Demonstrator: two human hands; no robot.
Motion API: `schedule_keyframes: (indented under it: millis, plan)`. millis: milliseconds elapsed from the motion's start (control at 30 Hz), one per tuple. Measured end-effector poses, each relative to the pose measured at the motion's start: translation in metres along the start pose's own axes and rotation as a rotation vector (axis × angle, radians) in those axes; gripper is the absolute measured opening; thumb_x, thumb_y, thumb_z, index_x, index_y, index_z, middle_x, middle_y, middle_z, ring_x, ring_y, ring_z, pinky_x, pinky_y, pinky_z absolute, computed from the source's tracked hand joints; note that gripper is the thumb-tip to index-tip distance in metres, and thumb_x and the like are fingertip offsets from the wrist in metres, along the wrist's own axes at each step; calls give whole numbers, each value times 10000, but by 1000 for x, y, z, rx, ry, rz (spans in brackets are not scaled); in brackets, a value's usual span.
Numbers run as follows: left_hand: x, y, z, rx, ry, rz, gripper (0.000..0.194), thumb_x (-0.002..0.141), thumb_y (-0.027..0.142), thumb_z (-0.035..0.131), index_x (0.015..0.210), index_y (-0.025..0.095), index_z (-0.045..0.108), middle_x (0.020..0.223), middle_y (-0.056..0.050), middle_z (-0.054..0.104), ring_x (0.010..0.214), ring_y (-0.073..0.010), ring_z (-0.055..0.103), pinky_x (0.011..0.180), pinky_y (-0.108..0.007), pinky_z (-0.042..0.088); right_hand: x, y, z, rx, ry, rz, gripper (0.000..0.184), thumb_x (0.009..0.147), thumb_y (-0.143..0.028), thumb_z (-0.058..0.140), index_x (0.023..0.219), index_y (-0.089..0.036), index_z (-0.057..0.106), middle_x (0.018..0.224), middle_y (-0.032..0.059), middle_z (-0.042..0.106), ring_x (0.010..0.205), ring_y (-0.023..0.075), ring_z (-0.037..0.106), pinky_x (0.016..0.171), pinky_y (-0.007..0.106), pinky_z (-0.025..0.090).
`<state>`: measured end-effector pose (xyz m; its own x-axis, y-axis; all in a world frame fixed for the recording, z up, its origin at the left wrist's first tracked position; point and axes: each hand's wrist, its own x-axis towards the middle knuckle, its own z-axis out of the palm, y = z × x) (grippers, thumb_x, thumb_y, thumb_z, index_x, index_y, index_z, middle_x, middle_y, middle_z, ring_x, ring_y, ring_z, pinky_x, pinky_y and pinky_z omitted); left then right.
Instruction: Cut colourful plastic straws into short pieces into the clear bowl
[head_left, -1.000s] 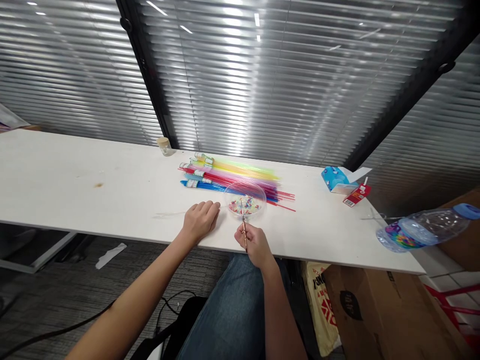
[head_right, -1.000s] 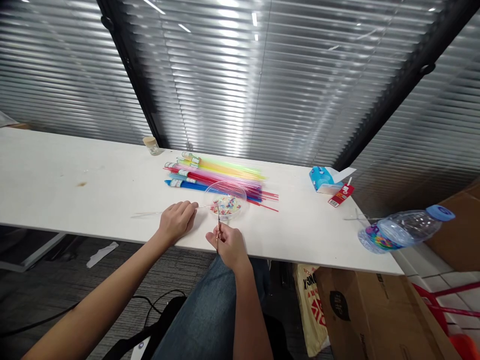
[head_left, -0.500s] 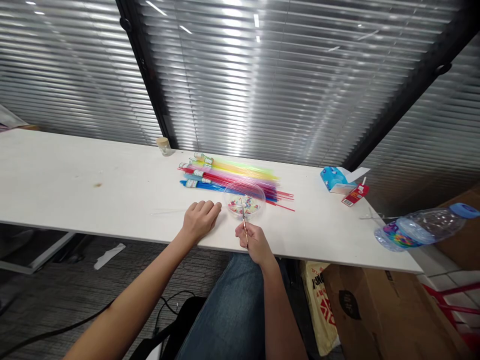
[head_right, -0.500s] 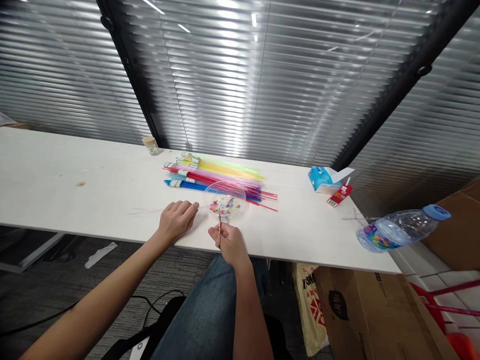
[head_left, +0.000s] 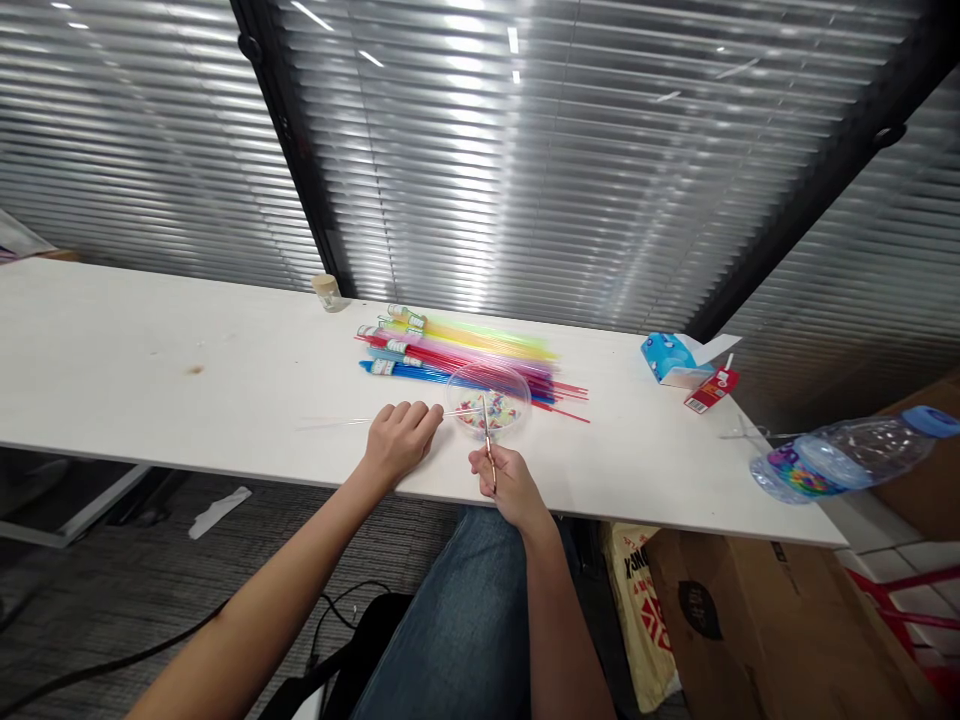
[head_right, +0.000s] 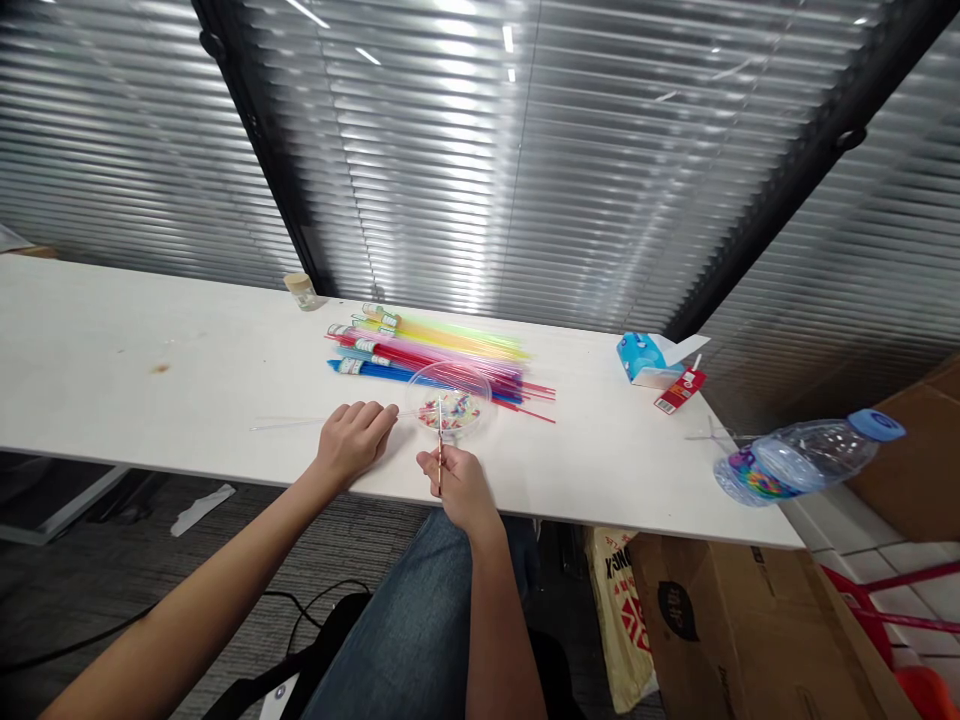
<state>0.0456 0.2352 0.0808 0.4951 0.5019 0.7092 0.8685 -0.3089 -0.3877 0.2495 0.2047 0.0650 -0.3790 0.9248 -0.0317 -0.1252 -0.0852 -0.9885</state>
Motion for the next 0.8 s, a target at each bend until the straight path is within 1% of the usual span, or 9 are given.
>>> schedule_keyframes:
  millis: [167,333,433,567,800]
  plan:
    - [0,0,1,4,14,7,140,933,168,509,867,194,630,653,-15,581,611,-168,466,579,-336,272,1,3,-1,-44,3,4,377,863,-524,598,722,-189,497,506,-82,348,458,77,274,460,243,199]
    - [0,1,0,-52,-26,-32,159,935,172,501,848,201,632,656,-21,575,607,-163,471,583,-338,264,1,3,-1,-117,22,-9,397,875,-531,578,691,-197,468,518,-66,387,464,82,304,458,239,216]
    - [0,1,0,-28,-19,-26,161,932,164,503,831,201,623,647,-16,571,607,-166,470,584,-337,264,1,3,-1,-137,31,-8,410,870,-544,578,681,-197,469,516,-64,386,464,84,313,452,237,224]
    - [-1,1,0,13,1,-5,148,932,168,501,849,196,619,652,-12,578,607,-174,460,583,-333,270,2,5,0,-114,37,-6,423,855,-562,593,678,-197,472,516,-67,372,457,82,299,447,237,213]
    - [-1,1,1,23,12,-23,121,915,153,528,831,188,609,642,-5,564,604,-172,458,582,-329,273,0,3,0,-43,3,-5,414,859,-557,589,710,-193,460,545,-76,340,473,77,269,467,240,203]
